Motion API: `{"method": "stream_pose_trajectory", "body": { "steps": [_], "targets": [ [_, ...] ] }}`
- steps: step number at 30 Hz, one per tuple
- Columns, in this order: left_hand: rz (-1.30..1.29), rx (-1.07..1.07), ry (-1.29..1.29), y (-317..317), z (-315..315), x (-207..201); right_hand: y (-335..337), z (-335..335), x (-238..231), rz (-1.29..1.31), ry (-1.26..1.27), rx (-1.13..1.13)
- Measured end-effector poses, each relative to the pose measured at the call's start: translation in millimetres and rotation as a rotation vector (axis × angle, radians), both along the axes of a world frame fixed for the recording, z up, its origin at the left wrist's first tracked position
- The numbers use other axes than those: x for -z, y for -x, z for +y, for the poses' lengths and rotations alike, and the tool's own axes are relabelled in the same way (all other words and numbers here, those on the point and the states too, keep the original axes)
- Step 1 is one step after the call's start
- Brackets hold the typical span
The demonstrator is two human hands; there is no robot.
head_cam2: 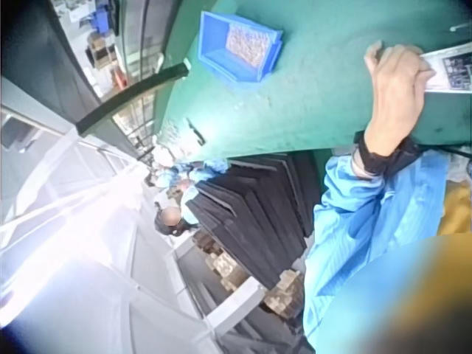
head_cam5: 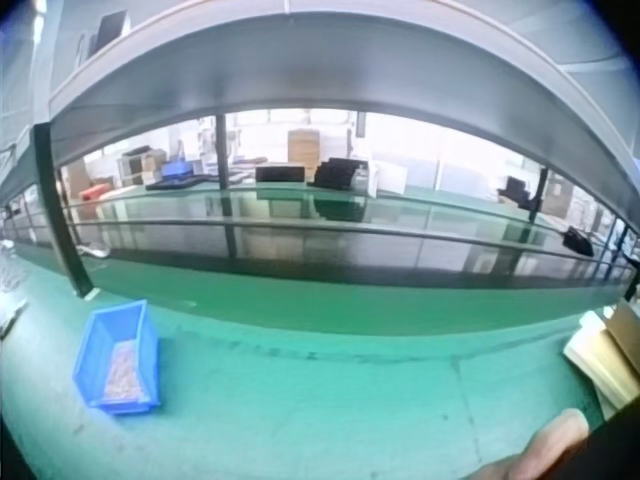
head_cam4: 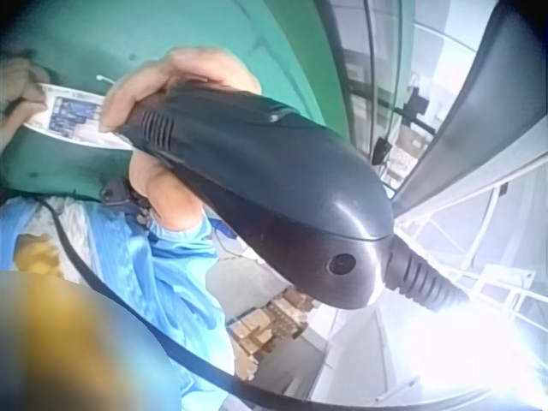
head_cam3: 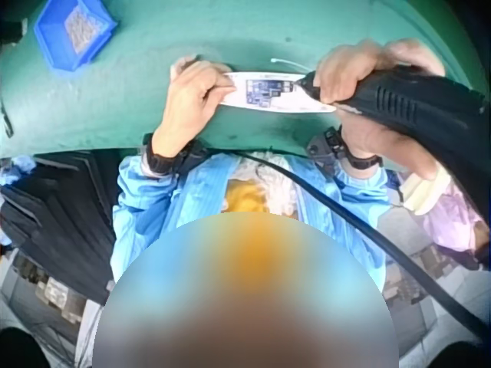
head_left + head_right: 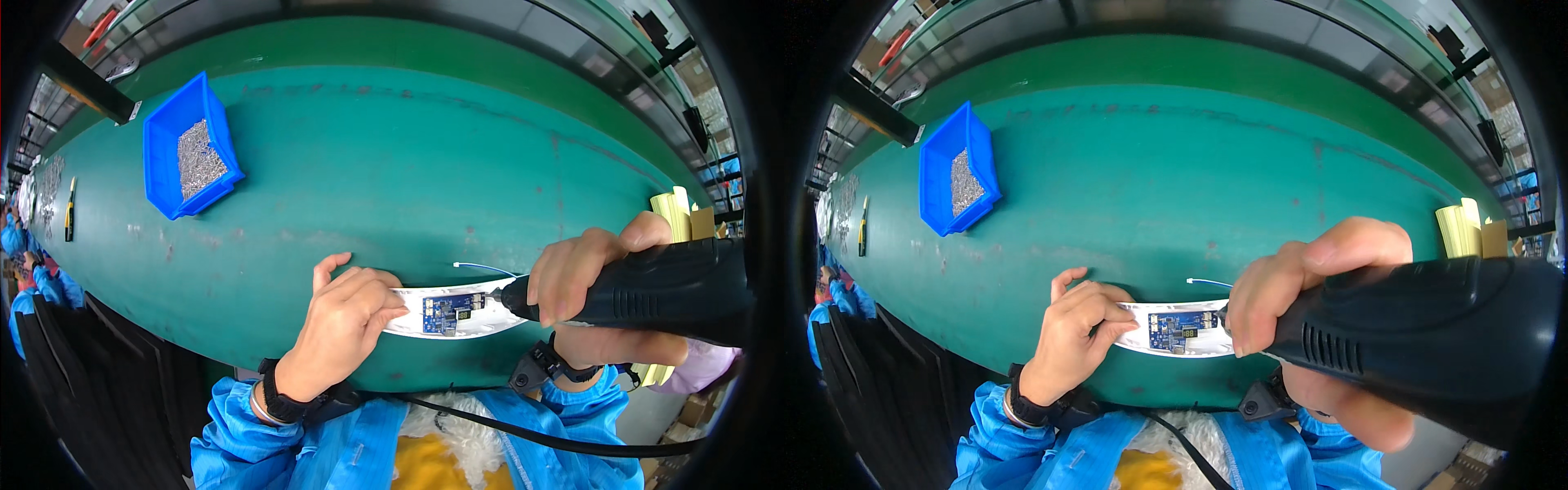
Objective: The recorder uses an electric screwdriver to attach screws to a white plastic electronic device shell containing a circuit board on a factory assembly line.
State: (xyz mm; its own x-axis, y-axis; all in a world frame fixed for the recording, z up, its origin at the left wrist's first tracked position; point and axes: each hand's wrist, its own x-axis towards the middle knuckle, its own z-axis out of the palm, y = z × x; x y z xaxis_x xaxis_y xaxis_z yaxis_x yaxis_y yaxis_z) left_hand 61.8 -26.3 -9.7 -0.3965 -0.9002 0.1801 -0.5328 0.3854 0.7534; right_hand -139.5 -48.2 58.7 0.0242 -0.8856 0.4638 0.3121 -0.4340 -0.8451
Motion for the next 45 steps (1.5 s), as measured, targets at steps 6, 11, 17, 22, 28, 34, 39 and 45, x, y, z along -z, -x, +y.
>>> {"method": "stream_pose_trajectory", "body": {
  "steps": [6, 11, 17, 22, 28, 34, 39, 45],
  "targets": [
    [0.006, 0.011, 0.004, 1.1, -0.9, -0.6, -2.8, 1.1, -1.0, -0.022, 0.026, -0.017],
    [0.005, -0.041, 0.029, 1.8, -0.2, 1.0, -5.6, 0.0, 5.7, -0.014, 0.014, 0.006],
    [0.008, -0.036, 0.048, 4.3, -0.8, 1.1, -1.9, -5.0, 5.7, -0.011, 0.079, -0.057],
    [0.008, -0.032, 0.049, 4.9, 0.2, 0.4, -5.2, -1.5, 4.4, -0.004, 0.050, 0.001],
    [-0.001, -0.034, 0.050, 3.1, -0.8, 2.3, -5.7, -5.5, 8.4, -0.019, 0.042, -0.012],
    [0.001, -0.028, 0.044, 3.7, -1.2, 2.2, -3.1, -5.9, 7.7, 0.000, 0.031, -0.048],
    [0.016, -0.006, 0.017, 2.6, -0.8, 2.4, 0.6, -2.5, 4.1, 0.023, -0.006, -0.109],
    [0.013, -0.004, -0.001, 1.5, -0.5, 2.6, 0.9, -3.7, 6.9, 0.014, 0.013, -0.158]
  ]
}}
